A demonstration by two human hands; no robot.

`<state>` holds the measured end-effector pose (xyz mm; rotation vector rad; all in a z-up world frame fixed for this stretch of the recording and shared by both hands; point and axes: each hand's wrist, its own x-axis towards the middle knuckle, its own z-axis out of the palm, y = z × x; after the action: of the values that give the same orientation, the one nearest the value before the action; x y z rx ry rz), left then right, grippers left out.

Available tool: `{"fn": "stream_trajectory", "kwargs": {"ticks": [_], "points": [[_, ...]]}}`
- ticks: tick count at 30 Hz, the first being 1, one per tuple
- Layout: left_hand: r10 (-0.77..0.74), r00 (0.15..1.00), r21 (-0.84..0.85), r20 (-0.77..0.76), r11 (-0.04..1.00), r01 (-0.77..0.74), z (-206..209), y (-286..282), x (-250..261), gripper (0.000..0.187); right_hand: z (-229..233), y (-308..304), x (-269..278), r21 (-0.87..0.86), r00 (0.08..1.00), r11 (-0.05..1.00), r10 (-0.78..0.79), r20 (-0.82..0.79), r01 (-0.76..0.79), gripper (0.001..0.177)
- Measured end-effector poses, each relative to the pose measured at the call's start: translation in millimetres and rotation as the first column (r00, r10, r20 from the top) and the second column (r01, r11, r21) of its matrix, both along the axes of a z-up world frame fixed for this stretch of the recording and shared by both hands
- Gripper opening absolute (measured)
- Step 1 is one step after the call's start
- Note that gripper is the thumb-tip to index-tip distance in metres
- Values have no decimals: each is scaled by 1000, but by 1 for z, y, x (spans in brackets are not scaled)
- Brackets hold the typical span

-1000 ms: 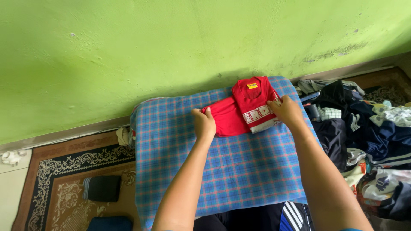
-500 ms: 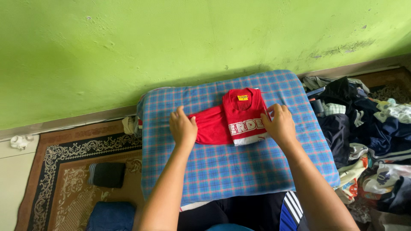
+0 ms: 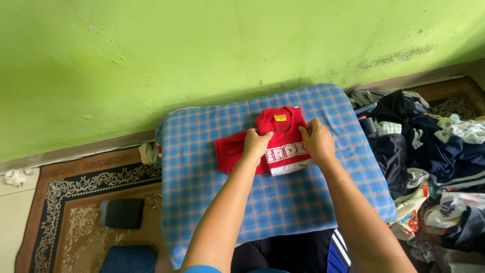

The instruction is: The person folds a red t-shirt and places it on the floor. Then they pick up a patterned baby garment, fold it, and iron it on a blue checkered ironing board. They repeat the process with another patterned garment, folding and ironing each piece before stacking them.

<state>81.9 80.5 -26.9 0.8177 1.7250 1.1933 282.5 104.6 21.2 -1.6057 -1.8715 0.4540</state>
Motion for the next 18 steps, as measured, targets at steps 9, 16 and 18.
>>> {"fn": "stream_trajectory", "kwargs": {"ticks": [9, 16, 18], "points": [[-290, 748, 328, 597, 939, 103, 37, -2, 12, 42, 3, -5, 7, 120, 999, 992, -43, 20, 40, 19], [-108, 699, 195, 707, 980, -46, 8, 10, 9, 56, 12, -5, 9, 79, 997, 997, -3, 78, -3, 18], [-102, 753, 199, 650, 979, -40, 3, 10, 7, 65, 18, -5, 7, 86, 992, 996, 2, 127, -13, 20]]}}
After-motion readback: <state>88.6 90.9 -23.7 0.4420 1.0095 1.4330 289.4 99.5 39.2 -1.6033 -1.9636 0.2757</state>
